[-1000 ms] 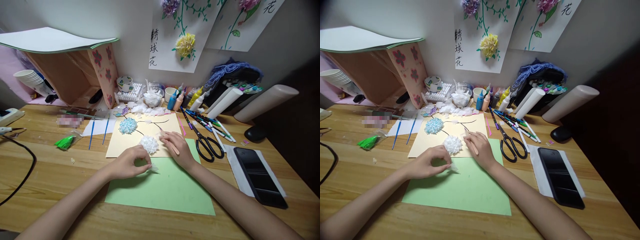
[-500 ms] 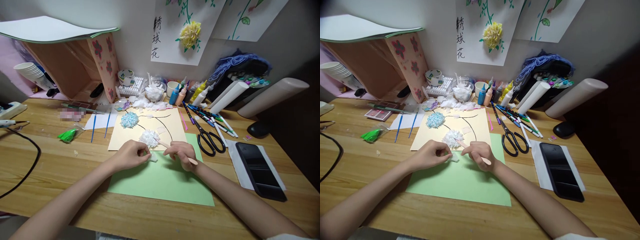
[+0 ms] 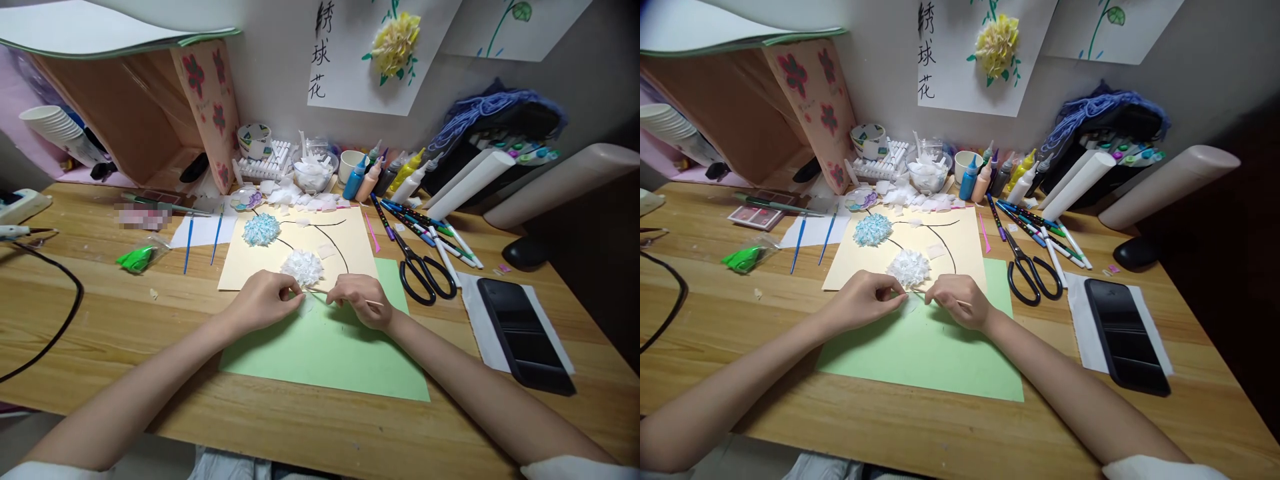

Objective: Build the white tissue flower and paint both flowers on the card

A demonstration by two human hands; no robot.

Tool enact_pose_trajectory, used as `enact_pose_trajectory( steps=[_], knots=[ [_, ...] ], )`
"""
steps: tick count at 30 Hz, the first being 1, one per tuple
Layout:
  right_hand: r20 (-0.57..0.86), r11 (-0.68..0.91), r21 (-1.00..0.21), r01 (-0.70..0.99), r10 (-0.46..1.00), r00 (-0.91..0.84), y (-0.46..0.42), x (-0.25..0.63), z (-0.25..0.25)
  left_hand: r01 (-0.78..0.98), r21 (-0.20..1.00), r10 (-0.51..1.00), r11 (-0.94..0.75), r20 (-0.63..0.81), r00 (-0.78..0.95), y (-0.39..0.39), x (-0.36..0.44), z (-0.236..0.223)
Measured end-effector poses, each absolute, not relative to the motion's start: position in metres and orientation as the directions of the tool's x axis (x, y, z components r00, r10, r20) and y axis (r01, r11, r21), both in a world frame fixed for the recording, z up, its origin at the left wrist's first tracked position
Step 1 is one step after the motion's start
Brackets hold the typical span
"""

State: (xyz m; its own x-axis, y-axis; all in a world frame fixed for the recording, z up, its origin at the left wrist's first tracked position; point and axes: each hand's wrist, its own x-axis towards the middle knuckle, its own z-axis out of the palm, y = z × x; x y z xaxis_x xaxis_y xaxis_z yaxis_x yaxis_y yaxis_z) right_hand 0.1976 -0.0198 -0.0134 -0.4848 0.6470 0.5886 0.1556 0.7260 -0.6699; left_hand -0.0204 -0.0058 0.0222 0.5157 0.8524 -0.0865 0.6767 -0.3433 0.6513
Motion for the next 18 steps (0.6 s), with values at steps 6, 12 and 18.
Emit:
enact_pose_trajectory(
  steps=[6,12,18],
  knots=[
    [0.590,0.741,-0.633,0.223,0.649,-0.481,-0.019,0.197,-0.014,0.704,0.654,0.900,-0.278,-0.079,0.428,-0.012,-0.014,0.020],
    [0.597,0.737,-0.631,0.243,0.660,-0.456,-0.019,0.197,-0.014,0.738,0.599,0.929,-0.309,0.024,0.369,-0.014,-0.011,0.015],
    [0.678,0.789,-0.583,0.193,0.604,-0.420,-0.022,0.198,-0.016,0.781,0.508,0.930,-0.363,0.145,0.338,-0.014,-0.009,0.008]
  ],
)
